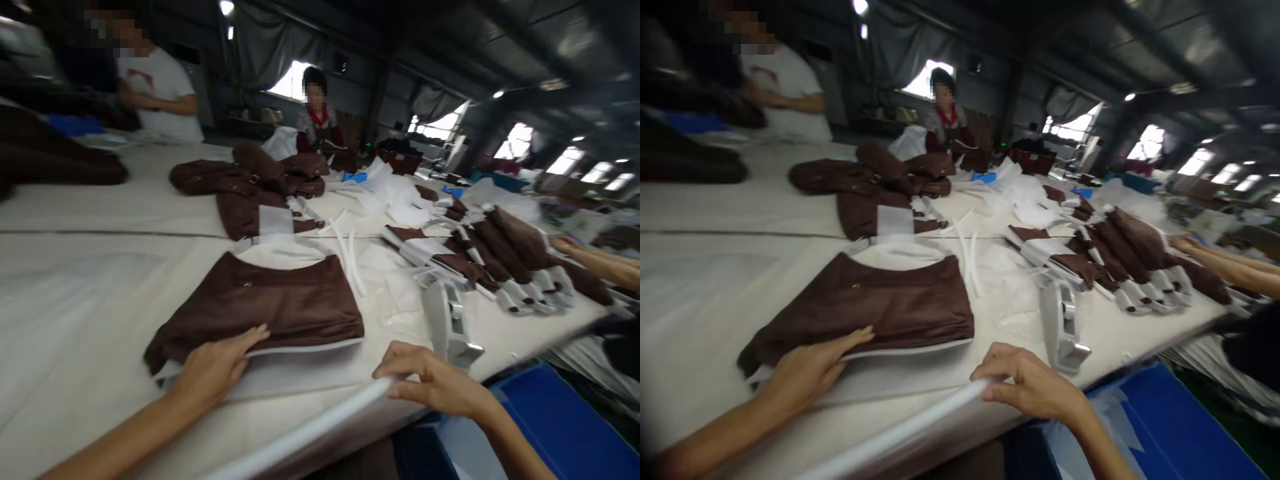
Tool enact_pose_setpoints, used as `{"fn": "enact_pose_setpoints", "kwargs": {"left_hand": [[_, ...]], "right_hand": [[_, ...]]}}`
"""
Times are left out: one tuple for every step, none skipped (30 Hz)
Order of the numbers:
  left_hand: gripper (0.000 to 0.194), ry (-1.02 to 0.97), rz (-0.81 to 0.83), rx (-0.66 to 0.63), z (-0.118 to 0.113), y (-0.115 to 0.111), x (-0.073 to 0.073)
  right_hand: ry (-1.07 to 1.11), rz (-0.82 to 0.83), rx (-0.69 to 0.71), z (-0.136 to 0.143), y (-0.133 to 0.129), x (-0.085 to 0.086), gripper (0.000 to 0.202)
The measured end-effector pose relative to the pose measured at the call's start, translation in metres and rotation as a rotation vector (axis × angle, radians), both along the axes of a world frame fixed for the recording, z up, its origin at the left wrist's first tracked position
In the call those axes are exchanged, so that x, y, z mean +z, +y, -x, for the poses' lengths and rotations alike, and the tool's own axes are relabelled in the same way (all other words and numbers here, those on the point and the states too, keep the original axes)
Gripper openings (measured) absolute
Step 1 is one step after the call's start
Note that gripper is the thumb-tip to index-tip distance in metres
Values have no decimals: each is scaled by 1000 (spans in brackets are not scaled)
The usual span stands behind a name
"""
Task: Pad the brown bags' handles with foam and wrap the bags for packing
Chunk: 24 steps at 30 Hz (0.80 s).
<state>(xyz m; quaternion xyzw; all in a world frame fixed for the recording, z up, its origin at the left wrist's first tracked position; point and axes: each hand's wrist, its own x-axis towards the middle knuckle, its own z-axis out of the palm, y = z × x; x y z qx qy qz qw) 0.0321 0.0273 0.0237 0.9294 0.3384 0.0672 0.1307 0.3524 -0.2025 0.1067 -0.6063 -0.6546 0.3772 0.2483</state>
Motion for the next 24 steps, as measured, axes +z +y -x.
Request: {"fn": "enact_pose_setpoints", "kwargs": {"left_hand": [[56,75,35,2,0,-2,7],[56,116,59,-1,-1,-3,16],[54,132,69,5,-4,-2,25],[51,153,76,-3,-7,-1,33],[47,177,67,-9,-11,0,40],[45,191,63,-15,-14,1,46],[42,200,61,-20,-17,2,51],[39,202,60,-25,-19,3,54],[36,199,62,-29,-20,4,56],[33,192,64,-33,-21,5,58],[30,187,63,-41,-21,5,58],[28,183,60,-46,-20,4,58],[28,178,56,-49,-19,3,56],[29,173,51,-49,-17,0,54],[31,165,45,-48,-15,-3,50],[34,155,38,-44,-13,-7,45],[38,145,30,-40,-11,-11,39],[43,136,26,-36,-8,-16,32],[47,125,19,-37,-6,-20,25],[50,108,4,-47,-4,-24,18],[51,83,-19,-67,-1,-27,11],[51,50,-54,-93,1,-29,4],[50,12,-95,-122,2,-30,-1],[49,-25,-138,-150,4,-30,-5]], "right_hand": [[-39,-9,5,5,-2,-7,22],[-79,-40,7,10,-1,-14,21],[-120,-95,9,17,1,-22,21],[-164,-174,9,25,6,-30,21],[-214,-269,4,34,11,-39,22],[-267,-375,-8,43,17,-47,22],[-320,-485,-20,53,25,-56,23],[-373,-589,-31,63,33,-65,24],[-427,-687,-43,72,41,-73,24],[-479,-775,-57,79,49,-80,25],[-531,-847,-72,85,56,-86,25],[-580,-902,-88,90,62,-92,25],[-626,-938,-109,92,67,-97,25],[-664,-957,-135,93,70,-101,25],[-696,-963,-161,92,72,-106,25],[-719,-966,-182,91,73,-110,26],[-735,-971,-195,90,73,-114,26],[-747,-972,-205,88,72,-117,26],[-753,-979,-208,87,72,-120,26],[-754,-987,-210,86,72,-123,26],[-750,-995,-213,86,72,-125,24],[-742,-999,-218,87,72,-126,23],[-735,-1003,-223,88,73,-127,22],[-730,-1010,-229,89,75,-127,21]]}}
